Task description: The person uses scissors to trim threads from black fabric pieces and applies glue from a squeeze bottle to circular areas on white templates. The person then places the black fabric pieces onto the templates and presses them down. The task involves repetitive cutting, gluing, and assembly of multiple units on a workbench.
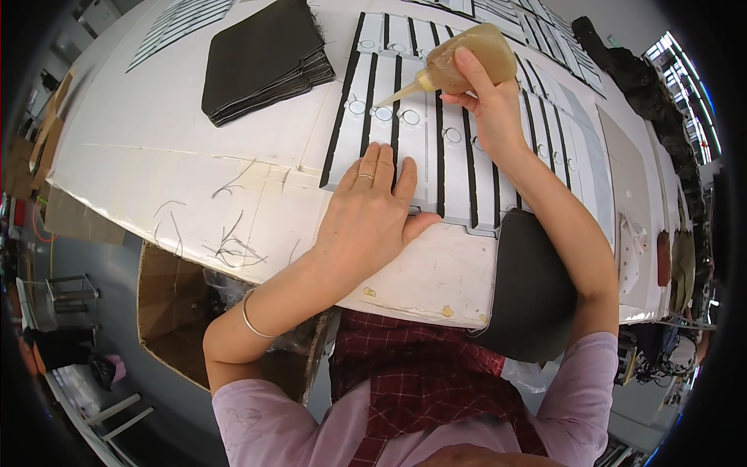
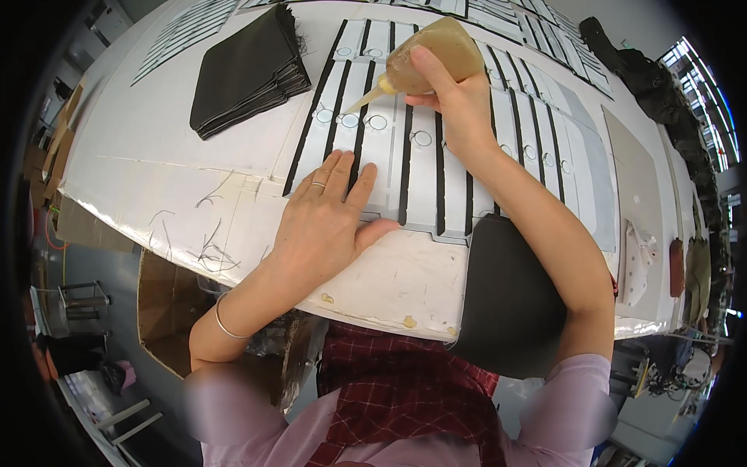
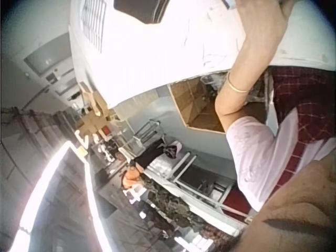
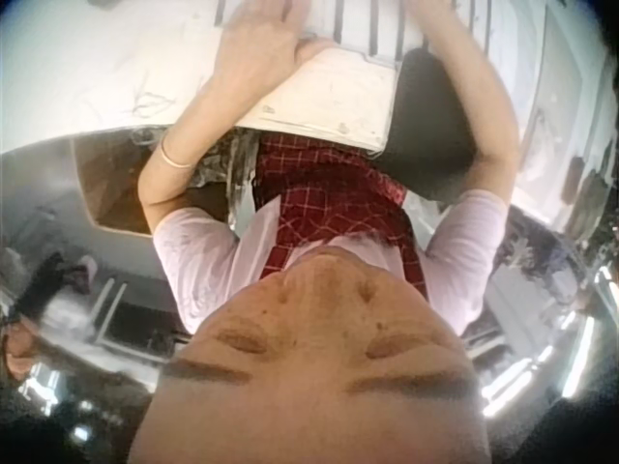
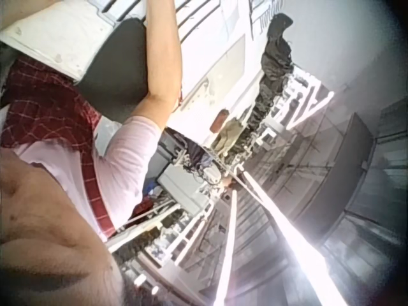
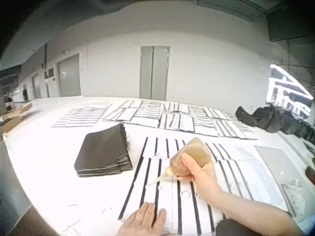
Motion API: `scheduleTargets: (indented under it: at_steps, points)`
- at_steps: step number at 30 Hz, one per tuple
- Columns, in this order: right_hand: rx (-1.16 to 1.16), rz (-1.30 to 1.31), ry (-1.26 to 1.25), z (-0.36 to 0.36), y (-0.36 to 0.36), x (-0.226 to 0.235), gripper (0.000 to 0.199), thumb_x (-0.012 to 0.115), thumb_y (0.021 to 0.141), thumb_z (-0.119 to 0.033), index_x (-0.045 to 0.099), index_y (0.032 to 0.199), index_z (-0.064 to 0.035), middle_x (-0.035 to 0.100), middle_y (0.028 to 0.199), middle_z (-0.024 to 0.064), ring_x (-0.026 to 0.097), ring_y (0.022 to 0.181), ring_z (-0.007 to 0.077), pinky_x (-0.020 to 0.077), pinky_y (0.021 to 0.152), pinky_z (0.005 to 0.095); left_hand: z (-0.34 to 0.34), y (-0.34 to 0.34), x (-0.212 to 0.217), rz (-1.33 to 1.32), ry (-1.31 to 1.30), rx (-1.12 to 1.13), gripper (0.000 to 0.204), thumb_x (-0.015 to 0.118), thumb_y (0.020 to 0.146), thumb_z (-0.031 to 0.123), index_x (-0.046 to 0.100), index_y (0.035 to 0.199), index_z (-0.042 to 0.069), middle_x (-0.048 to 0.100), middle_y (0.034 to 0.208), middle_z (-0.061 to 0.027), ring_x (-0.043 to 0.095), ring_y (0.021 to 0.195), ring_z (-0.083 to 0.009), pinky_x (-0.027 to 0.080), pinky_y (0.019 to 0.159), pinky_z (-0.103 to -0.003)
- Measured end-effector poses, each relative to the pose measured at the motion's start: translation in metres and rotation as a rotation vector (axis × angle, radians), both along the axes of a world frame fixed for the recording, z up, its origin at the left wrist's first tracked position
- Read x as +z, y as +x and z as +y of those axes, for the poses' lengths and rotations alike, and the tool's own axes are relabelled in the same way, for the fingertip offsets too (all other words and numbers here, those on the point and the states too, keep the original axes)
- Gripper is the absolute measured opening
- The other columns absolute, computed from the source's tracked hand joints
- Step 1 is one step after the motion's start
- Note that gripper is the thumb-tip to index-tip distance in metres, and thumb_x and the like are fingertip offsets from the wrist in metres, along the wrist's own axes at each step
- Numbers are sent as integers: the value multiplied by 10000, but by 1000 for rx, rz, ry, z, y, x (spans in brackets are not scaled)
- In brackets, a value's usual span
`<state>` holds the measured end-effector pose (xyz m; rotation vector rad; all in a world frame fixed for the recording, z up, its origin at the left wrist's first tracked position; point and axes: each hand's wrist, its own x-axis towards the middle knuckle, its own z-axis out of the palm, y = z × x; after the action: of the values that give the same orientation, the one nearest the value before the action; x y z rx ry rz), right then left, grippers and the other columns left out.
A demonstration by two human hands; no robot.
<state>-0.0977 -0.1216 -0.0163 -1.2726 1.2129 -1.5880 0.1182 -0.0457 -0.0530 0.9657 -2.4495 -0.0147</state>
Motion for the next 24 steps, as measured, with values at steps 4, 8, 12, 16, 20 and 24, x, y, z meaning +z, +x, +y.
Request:
scheduleTargets:
  at_steps: [4,8,12,16,20,24]
  points:
    - [27,0,7,2,3,-1,421,694,939,-367,606,1200,-49,667,1081,49,667,932,118,589,677,271,0,0,1,-3,8,-1,697,644,887,529,598,1259,-58,570,1270,-344,545,1247,-455,448,1028,-480]
    - [33,4,11,5,2,1,429,693,938,-373,602,1205,-50,666,1083,50,669,940,120,587,674,268,0,1,1,-11,15,-3,697,641,889,527,596,1261,-61,565,1274,-350,542,1248,-459,445,1031,-482]
    - [-31,13,-16,5,0,2,442,694,937,-380,598,1213,-49,665,1087,50,670,946,118,587,675,262,0,1,2,-7,13,-6,696,641,890,524,594,1262,-62,566,1271,-352,543,1245,-463,446,1030,-483]
    - [-6,0,11,9,1,1,453,698,934,-382,593,1220,-47,663,1093,49,670,946,118,586,688,266,0,0,2,-11,10,-6,692,648,886,520,595,1258,-62,570,1265,-349,545,1242,-463,449,1025,-480]
    - [28,-28,21,12,5,1,448,699,935,-377,595,1220,-47,663,1094,46,669,940,118,586,700,270,0,1,2,-10,2,-3,686,657,880,511,596,1252,-62,575,1256,-342,548,1237,-459,454,1016,-480]
    - [-20,-21,-23,8,4,2,441,698,936,-371,596,1219,-49,662,1089,44,664,926,111,589,690,260,0,0,2,-5,-5,-8,683,664,876,504,595,1251,-62,574,1253,-335,550,1231,-455,460,1006,-480]
